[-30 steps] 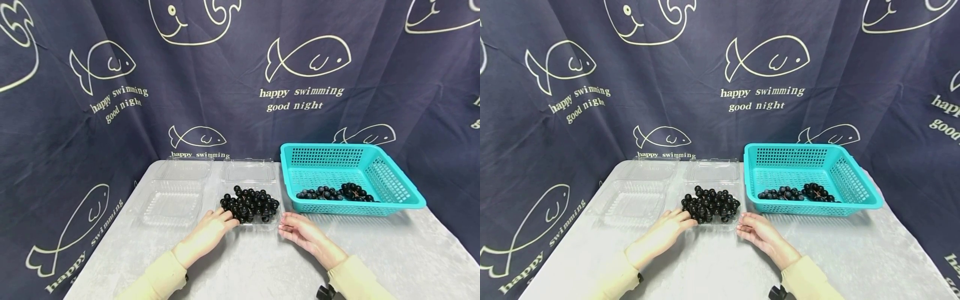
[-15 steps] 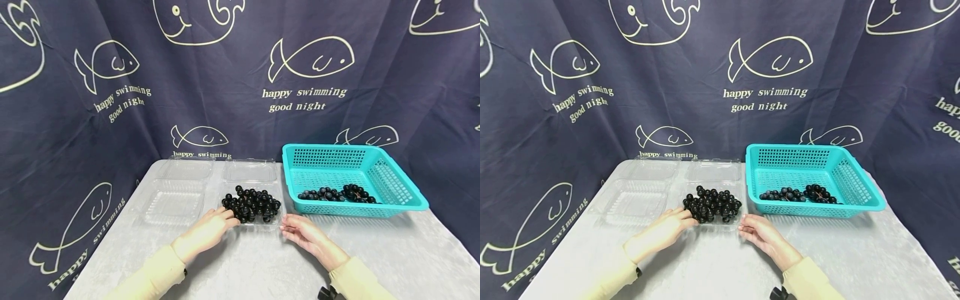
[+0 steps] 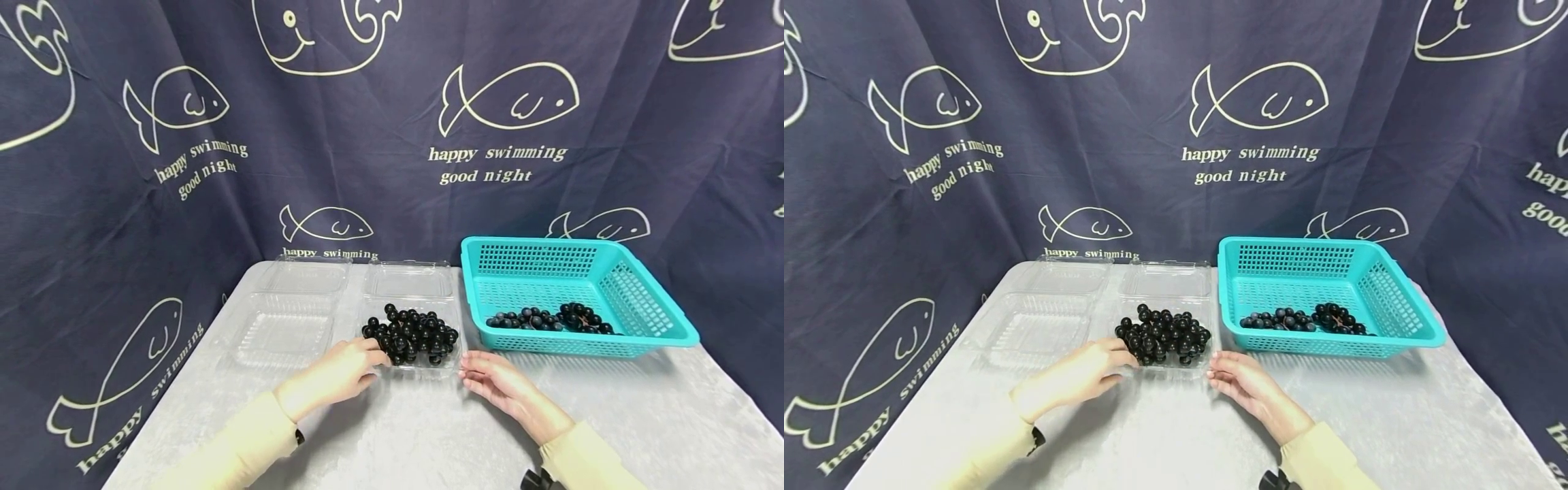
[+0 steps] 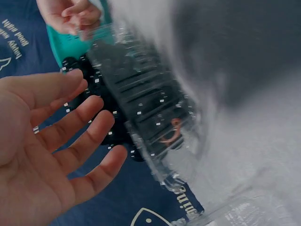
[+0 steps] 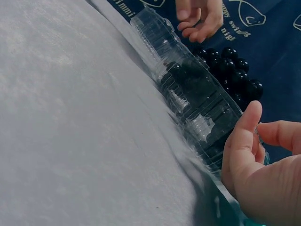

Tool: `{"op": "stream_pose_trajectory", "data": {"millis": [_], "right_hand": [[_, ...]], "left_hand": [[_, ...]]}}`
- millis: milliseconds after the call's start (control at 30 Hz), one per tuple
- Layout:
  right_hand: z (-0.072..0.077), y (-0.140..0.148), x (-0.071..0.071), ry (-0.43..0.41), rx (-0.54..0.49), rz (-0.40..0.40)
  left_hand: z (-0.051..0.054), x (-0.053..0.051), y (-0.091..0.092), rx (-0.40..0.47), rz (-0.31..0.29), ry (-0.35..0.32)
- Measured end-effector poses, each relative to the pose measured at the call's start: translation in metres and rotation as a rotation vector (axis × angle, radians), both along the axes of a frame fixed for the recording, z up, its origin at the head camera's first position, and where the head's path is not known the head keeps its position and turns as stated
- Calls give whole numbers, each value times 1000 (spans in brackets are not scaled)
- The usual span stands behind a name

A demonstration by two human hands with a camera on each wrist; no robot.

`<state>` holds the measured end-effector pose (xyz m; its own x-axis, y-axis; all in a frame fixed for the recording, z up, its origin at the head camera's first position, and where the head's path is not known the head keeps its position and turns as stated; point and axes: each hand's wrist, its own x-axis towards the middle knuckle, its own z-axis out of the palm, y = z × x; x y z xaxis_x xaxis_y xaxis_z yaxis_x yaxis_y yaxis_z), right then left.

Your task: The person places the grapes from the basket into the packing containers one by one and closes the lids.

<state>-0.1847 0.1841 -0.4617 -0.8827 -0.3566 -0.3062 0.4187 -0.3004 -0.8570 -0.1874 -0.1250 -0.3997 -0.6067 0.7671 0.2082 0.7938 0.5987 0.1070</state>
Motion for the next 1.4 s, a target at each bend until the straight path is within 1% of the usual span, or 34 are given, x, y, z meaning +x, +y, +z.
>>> {"op": "stream_pose_trajectory", "data": {"millis": [67, 167, 333, 500, 600, 733, 800, 867, 1067, 1133, 1267, 1367, 1400], "right_hand": [[0, 0, 0, 6, 4, 11], [0, 0, -1, 35, 21, 31], [2, 0, 0, 97, 60, 52], [4, 1, 0, 116, 77, 54], [4, 2, 1, 121, 73, 59], [6, 3, 2, 127, 69, 73], [7, 3, 2, 127, 72, 77], [8, 3, 2, 127, 76, 80], [10, 4, 3, 131, 89, 88], [10, 5, 4, 133, 92, 92], [11, 6, 4, 141, 109, 99], [11, 6, 4, 144, 128, 100], [11, 6, 4, 141, 132, 100]], "left_hand": [[5, 0, 0, 16, 5, -64], [13, 1, 1, 47, 30, -176], [24, -4, 2, 125, 59, -311], [32, -10, 3, 195, 74, -366], [36, -15, 2, 241, 97, -404], [41, -22, 1, 300, 125, -414], [43, -26, 0, 327, 138, -407], [45, -30, -1, 353, 156, -422], [52, -41, -4, 413, 213, -510], [55, -45, -4, 426, 229, -529], [62, -54, -5, 472, 273, -619], [68, -60, -5, 510, 327, -705], [71, -62, -5, 515, 348, -722]]}}
